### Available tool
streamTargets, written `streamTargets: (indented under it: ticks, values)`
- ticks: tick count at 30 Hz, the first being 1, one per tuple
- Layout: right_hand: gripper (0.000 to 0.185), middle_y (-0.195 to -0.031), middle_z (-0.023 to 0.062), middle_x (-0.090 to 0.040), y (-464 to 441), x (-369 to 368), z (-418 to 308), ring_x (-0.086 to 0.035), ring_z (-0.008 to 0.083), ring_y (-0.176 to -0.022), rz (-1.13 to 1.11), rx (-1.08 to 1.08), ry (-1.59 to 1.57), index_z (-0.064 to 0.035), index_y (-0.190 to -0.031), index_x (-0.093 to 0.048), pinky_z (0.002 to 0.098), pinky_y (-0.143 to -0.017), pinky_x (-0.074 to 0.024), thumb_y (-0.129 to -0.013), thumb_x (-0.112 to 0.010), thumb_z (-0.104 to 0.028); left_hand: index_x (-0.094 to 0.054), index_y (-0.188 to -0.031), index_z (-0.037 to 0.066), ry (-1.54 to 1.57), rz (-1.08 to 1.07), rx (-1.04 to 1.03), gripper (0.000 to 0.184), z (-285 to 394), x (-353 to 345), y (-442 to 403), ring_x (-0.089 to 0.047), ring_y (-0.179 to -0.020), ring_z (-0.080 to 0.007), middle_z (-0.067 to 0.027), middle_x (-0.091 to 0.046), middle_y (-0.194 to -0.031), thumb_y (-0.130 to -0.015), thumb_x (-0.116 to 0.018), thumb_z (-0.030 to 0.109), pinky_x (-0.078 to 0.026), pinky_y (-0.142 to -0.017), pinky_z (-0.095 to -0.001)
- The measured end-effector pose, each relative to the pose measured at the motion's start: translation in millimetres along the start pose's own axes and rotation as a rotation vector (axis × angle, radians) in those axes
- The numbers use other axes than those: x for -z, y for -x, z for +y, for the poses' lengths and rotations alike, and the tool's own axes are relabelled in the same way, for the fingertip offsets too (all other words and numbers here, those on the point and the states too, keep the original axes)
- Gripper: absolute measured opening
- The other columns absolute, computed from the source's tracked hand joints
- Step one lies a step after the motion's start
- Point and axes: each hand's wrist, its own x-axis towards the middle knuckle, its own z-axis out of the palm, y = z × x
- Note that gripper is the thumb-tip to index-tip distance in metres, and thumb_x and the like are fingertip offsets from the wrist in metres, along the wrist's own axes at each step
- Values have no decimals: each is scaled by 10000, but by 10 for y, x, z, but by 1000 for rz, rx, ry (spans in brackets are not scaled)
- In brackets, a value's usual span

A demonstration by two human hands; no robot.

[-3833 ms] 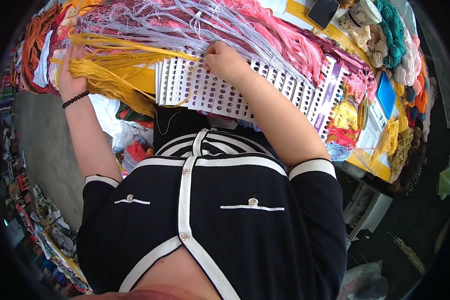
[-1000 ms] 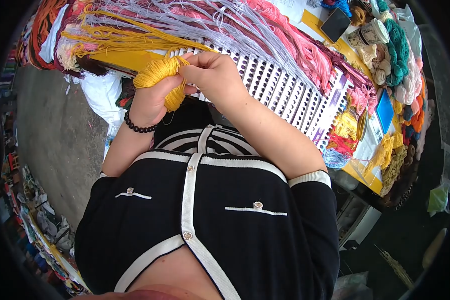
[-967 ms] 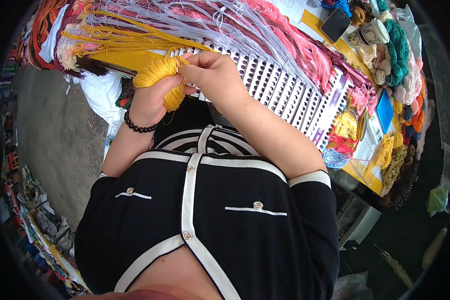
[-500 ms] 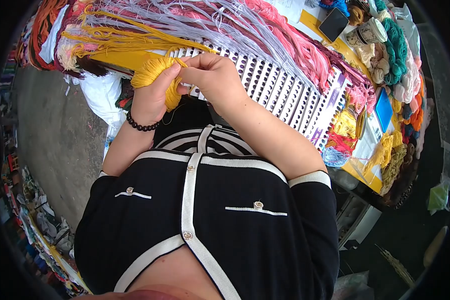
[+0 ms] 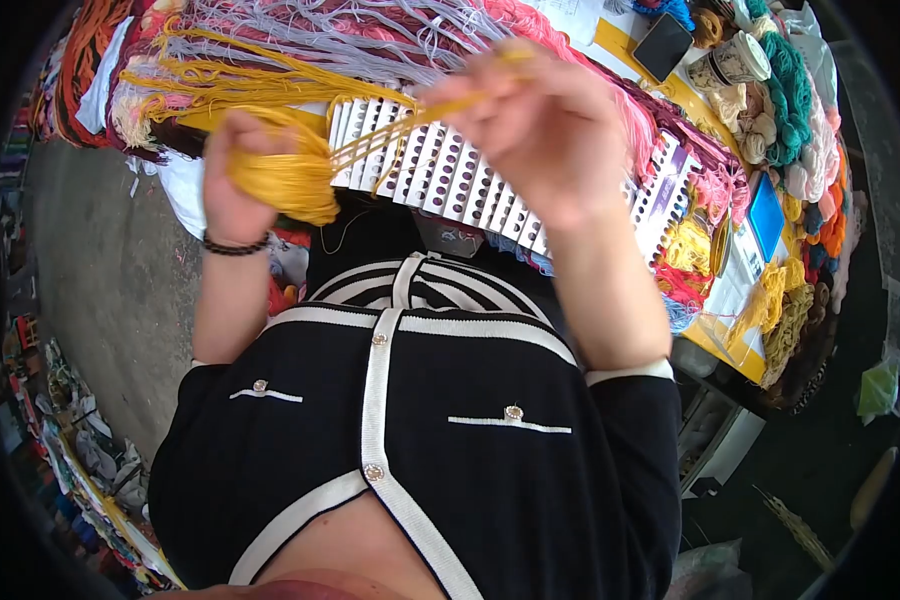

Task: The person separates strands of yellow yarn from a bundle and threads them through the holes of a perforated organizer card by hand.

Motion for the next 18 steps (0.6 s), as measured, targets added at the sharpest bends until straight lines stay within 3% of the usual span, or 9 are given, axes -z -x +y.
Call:
streamTargets:
  ticks: [2,3,6,8,10,13,15,16,18]
  values:
    - [51,-690,15,-424,272,-7,-486,-422,118,-647,-33,43,57,-58,-818,-491,274,-649,-363,-795,-524,-90,-538,-840,74,-129,197,-155,185,426,428,73,-552,-673,-104,15,-575,-740,-939,-443,198,-444,-725,-286]
    - [65,-677,2,-384,430,9,-708,-365,109,-618,78,86,161,-57,-819,-484,260,-607,-317,-799,-529,-99,-530,-823,71,556,199,88,164,710,491,111,-502,-551,-75,14,-579,-721,-934,-441,154,-434,-649,-249]
    - [119,-683,-6,-403,896,356,-1564,-314,96,-566,285,208,605,-29,-866,-523,236,-535,-272,-812,-549,-133,-542,-838,48,297,321,-125,182,1301,1354,432,-424,-484,-54,11,-588,-720,-935,-448,170,-382,-521,-218]
    - [204,-712,14,-518,1389,758,-2464,-388,99,-569,859,494,1110,9,-925,-609,234,-543,-335,-820,-577,-163,-546,-864,33,283,280,-121,186,1481,1558,587,-398,-472,-68,-9,-597,-752,-937,-437,166,-365,-501,-211]
    - [232,-759,30,-611,1607,621,-2594,-503,97,-632,1475,686,2245,-7,-963,-671,217,-590,-403,-820,-598,-174,-556,-870,26,53,676,-282,198,1562,1392,660,-381,-464,-44,-1,-588,-739,-942,-433,163,-342,-473,-194]
    - [225,-802,24,-657,1165,399,-2034,-576,88,-734,1197,694,2073,-32,-951,-691,203,-672,-437,-819,-608,-195,-595,-1069,38,-235,576,-82,238,985,819,388,-335,-455,-3,-6,-652,-858,-904,-518,191,-312,-461,-155]
    - [242,-850,42,-679,721,353,-1293,-588,77,-756,907,328,2102,-58,-981,-697,216,-706,-446,-809,-635,-216,-499,-1232,26,-101,193,181,372,587,630,133,-343,-498,11,-39,-633,-1011,-889,-530,168,-313,-481,-143]
    - [247,-773,30,-659,473,479,-947,-559,61,-718,642,221,1669,-62,-978,-702,219,-657,-439,-804,-658,-231,-447,-1286,23,-75,130,291,428,386,469,-16,-360,-532,8,-65,-617,-1082,-893,-524,174,-325,-496,-137]
    - [274,-687,19,-627,140,428,-313,-518,65,-636,639,-146,1697,-41,-958,-699,233,-593,-425,-792,-676,-257,-436,-1301,30,-188,90,443,446,11,174,-318,-380,-578,-19,-81,-599,-1134,-901,-520,209,-361,-539,-143]
